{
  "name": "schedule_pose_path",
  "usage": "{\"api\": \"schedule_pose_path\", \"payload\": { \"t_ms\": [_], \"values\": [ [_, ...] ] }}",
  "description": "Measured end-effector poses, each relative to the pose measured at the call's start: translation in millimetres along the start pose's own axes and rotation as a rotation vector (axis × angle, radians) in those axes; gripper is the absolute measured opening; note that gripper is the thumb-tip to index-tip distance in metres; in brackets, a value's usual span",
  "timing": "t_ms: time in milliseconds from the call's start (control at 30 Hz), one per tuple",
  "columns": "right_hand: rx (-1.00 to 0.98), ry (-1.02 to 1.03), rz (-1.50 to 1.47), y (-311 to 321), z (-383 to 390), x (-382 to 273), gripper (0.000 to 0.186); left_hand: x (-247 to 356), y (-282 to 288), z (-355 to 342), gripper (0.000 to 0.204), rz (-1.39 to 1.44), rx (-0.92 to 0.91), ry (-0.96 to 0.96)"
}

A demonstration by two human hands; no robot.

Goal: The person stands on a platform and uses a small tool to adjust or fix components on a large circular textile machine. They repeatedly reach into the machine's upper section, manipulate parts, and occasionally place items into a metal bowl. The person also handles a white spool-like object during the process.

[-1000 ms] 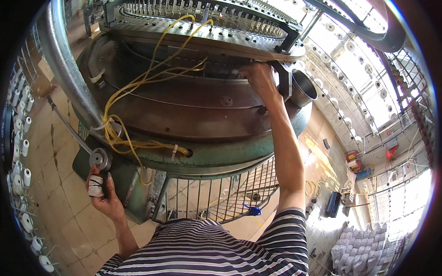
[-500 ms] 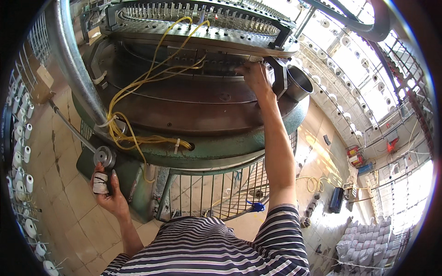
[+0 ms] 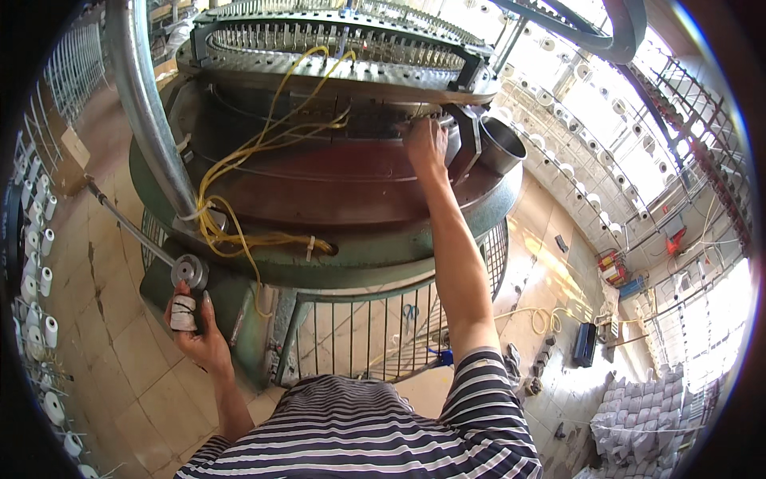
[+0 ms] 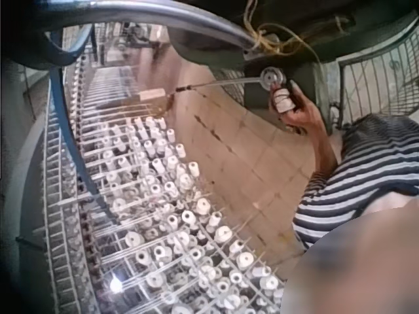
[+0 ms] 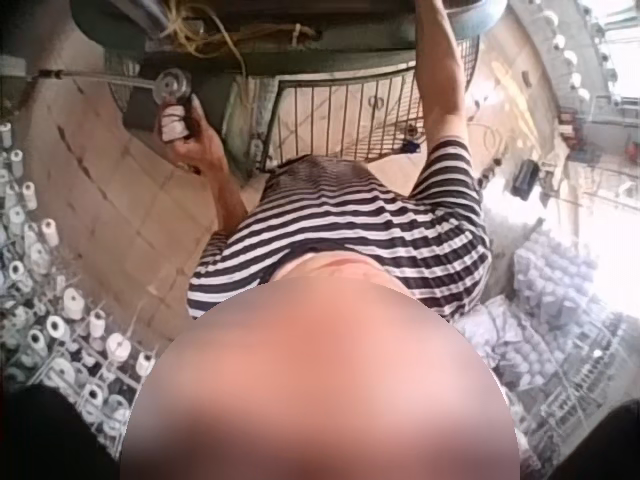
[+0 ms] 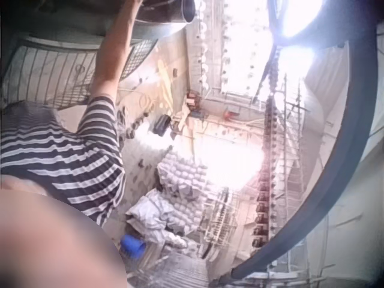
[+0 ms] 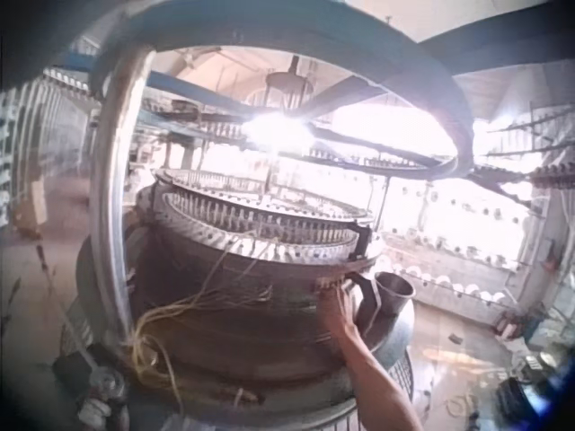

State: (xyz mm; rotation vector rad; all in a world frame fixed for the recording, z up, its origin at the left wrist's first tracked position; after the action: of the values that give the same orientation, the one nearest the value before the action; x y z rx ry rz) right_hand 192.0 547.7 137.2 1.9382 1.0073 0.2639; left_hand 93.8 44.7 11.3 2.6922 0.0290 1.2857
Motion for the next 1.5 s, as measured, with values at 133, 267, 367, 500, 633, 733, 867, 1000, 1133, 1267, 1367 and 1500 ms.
{"api": "schedule_pose_path", "payload": {
  "t_ms": [133,267,367,500,633,733,867,1000,1133,1267,1367,1500],
  "values": [
    [-0.138,0.03,-0.045,7.9,-9.7,5.6,0.025,0.3,-2.3,-0.1,0.039,0.098,0.033,0.036],
    [-0.06,0.085,-0.171,33.5,-9.0,7.7,0.019,-3.1,-2.2,2.8,0.04,0.074,0.001,0.033],
    [-0.23,0.272,-0.187,32.8,23.2,-15.7,0.015,-7.4,-2.2,2.5,0.04,0.079,0.014,0.036],
    [-0.092,0.507,-0.179,57.3,54.1,-31.8,0.015,-5.7,-2.6,2.8,0.037,-0.01,-0.006,0.016],
    [0.305,0.246,-0.449,115.2,39.0,27.3,0.016,-5.7,-2.7,3.3,0.037,0.031,-0.013,0.056],
    [0.171,-0.178,-0.181,142.4,-15.2,115.2,0.033,-6.2,-2.7,3.4,0.038,0.011,-0.015,0.052],
    [-0.513,-0.406,0.334,103.3,-67.2,206.4,0.041,-6.4,-3.4,3.7,0.039,0.025,-0.003,0.087],
    [-0.753,-0.405,0.419,64.6,-89.9,237.7,0.052,-5.6,-3.6,3.7,0.039,0.048,0.015,0.09],
    [-0.92,-0.457,0.266,48.4,-97.7,242.0,0.05,-7.1,-2.8,4.8,0.037,0.058,0.036,0.117],
    [-0.723,-0.465,0.045,47.7,-94.0,250.7,0.045,-9.1,-2.8,3.8,0.036,-0.006,0.004,0.075],
    [-0.514,-0.441,0.092,53.6,-89.8,252.6,0.043,-11.4,-3.9,4.2,0.037,0.053,0.009,0.116],
    [-0.356,-0.306,0.151,72.5,-83.6,243.4,0.041,-12.3,-3.4,4.3,0.038,0.055,-0.004,0.131]
  ]
}}
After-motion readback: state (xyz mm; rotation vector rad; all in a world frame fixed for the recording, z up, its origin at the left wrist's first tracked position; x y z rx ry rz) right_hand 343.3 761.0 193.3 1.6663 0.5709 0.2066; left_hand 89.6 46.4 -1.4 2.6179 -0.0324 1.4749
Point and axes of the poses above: each hand's wrist, its own z-axis away from the middle knuckle, its own y-axis out of the back of the hand, x = y × z, the point moved 2 cm from there along -z, towards the middle knuckle, and after that the axes turned 7 degrees about -x, right-handed, at the moved point
